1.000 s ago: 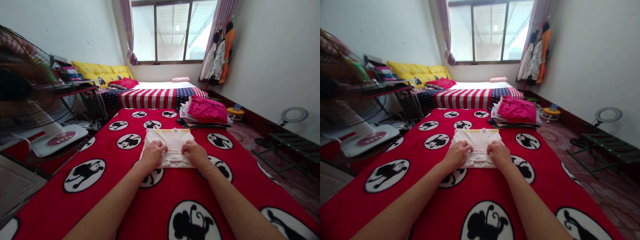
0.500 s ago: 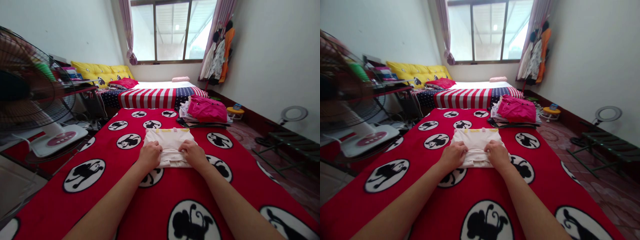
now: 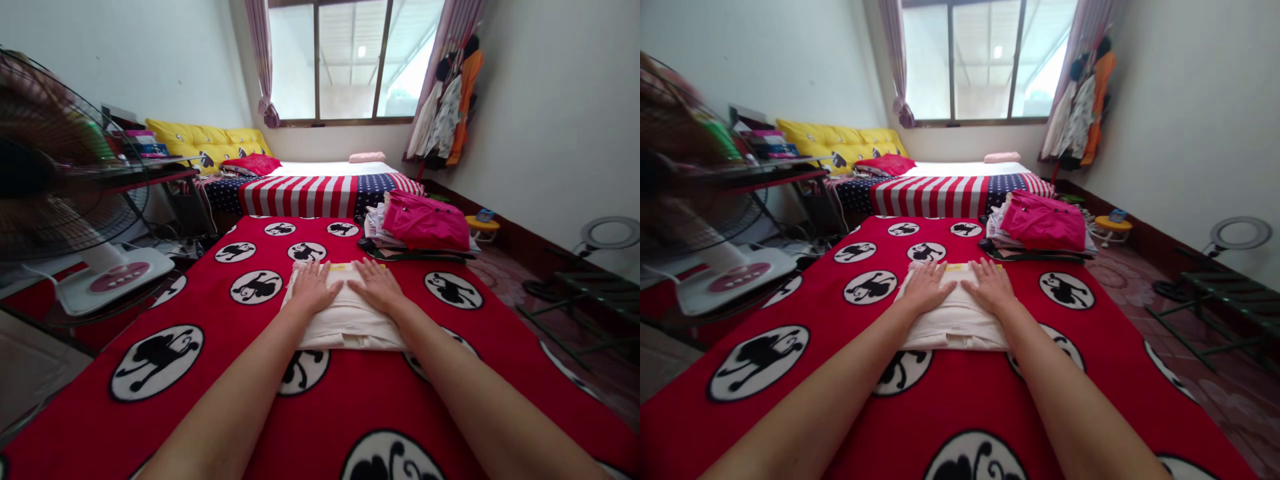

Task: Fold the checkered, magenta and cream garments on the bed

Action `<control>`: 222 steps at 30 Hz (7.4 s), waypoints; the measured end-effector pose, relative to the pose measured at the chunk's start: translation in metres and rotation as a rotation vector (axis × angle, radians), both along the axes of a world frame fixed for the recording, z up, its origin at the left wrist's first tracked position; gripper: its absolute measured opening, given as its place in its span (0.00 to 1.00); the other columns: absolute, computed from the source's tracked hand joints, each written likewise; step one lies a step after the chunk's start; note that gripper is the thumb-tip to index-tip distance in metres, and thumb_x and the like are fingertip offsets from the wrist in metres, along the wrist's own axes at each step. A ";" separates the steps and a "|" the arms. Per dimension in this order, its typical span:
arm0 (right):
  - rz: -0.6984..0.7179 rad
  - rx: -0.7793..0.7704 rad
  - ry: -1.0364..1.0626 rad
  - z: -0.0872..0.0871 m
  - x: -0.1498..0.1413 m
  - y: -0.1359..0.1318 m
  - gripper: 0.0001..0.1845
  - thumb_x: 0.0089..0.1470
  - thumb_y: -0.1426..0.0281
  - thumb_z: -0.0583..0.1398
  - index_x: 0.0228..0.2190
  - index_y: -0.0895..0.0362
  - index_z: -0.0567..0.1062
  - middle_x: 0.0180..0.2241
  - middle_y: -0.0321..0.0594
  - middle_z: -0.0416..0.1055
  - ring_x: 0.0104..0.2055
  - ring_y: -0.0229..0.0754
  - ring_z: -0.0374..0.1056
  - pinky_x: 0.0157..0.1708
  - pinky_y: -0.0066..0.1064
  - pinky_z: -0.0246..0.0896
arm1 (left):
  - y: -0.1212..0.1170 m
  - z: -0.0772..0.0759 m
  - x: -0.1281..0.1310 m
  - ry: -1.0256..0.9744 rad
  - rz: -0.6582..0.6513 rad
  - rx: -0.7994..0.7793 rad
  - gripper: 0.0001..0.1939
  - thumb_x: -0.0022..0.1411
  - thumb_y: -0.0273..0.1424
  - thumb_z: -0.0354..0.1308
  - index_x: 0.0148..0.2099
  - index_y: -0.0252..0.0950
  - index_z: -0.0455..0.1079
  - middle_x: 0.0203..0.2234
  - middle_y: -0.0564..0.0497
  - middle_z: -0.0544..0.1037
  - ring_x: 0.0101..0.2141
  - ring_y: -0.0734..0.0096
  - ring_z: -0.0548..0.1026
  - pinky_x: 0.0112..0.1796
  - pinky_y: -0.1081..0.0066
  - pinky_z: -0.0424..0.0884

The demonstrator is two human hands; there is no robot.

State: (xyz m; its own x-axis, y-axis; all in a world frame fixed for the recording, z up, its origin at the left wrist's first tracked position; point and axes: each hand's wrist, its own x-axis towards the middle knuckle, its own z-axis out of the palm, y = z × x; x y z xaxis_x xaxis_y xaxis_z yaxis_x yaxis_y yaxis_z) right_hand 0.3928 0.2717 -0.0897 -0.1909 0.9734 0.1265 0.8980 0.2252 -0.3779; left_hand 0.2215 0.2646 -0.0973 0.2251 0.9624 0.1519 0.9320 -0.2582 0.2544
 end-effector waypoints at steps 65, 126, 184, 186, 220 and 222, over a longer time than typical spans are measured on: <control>0.307 -0.987 0.945 0.009 -0.028 -0.285 0.27 0.44 0.46 0.64 0.27 0.60 0.75 0.19 0.36 0.67 0.18 0.31 0.60 0.19 0.23 0.54 | -0.105 -0.002 -0.135 -1.518 0.243 -0.166 0.31 0.42 0.38 0.72 0.47 0.29 0.69 0.26 0.49 0.77 0.26 0.69 0.76 0.29 0.71 0.71; 0.409 0.002 0.351 0.010 -0.068 -0.220 0.07 0.52 0.78 0.55 0.29 0.56 0.71 0.28 0.36 0.68 0.29 0.37 0.63 0.30 0.27 0.56 | -0.112 -0.014 -0.072 -0.698 0.196 0.011 0.11 0.49 0.39 0.64 0.31 0.38 0.78 0.28 0.50 0.81 0.30 0.66 0.76 0.31 0.72 0.66; 0.187 0.121 -0.267 -0.013 -0.044 -0.150 0.27 0.64 0.64 0.46 0.62 0.58 0.59 0.66 0.43 0.48 0.68 0.47 0.42 0.63 0.52 0.42 | -0.147 -0.006 -0.020 -0.002 0.209 0.020 0.31 0.65 0.39 0.43 0.68 0.35 0.51 0.66 0.39 0.50 0.64 0.56 0.53 0.59 0.42 0.48; 0.227 0.128 -0.272 -0.011 -0.044 -0.152 0.27 0.64 0.64 0.46 0.62 0.57 0.59 0.66 0.41 0.47 0.68 0.47 0.40 0.63 0.53 0.40 | -0.147 -0.005 -0.020 -0.011 0.214 0.007 0.33 0.65 0.39 0.43 0.68 0.29 0.50 0.66 0.38 0.50 0.64 0.56 0.52 0.60 0.44 0.48; -0.233 0.254 -0.035 -0.006 0.028 -0.102 0.21 0.54 0.62 0.56 0.47 0.61 0.73 0.42 0.50 0.71 0.45 0.50 0.65 0.44 0.37 0.60 | -0.138 -0.015 -0.010 -0.225 -0.100 0.173 0.27 0.65 0.31 0.48 0.64 0.28 0.54 0.61 0.40 0.63 0.62 0.66 0.57 0.63 0.64 0.50; -0.211 0.218 0.048 -0.010 0.031 -0.098 0.17 0.53 0.61 0.56 0.39 0.59 0.76 0.38 0.46 0.71 0.40 0.47 0.66 0.41 0.36 0.60 | -0.138 -0.014 -0.010 -0.211 -0.102 0.170 0.28 0.65 0.31 0.48 0.65 0.29 0.53 0.61 0.40 0.62 0.62 0.66 0.56 0.63 0.63 0.49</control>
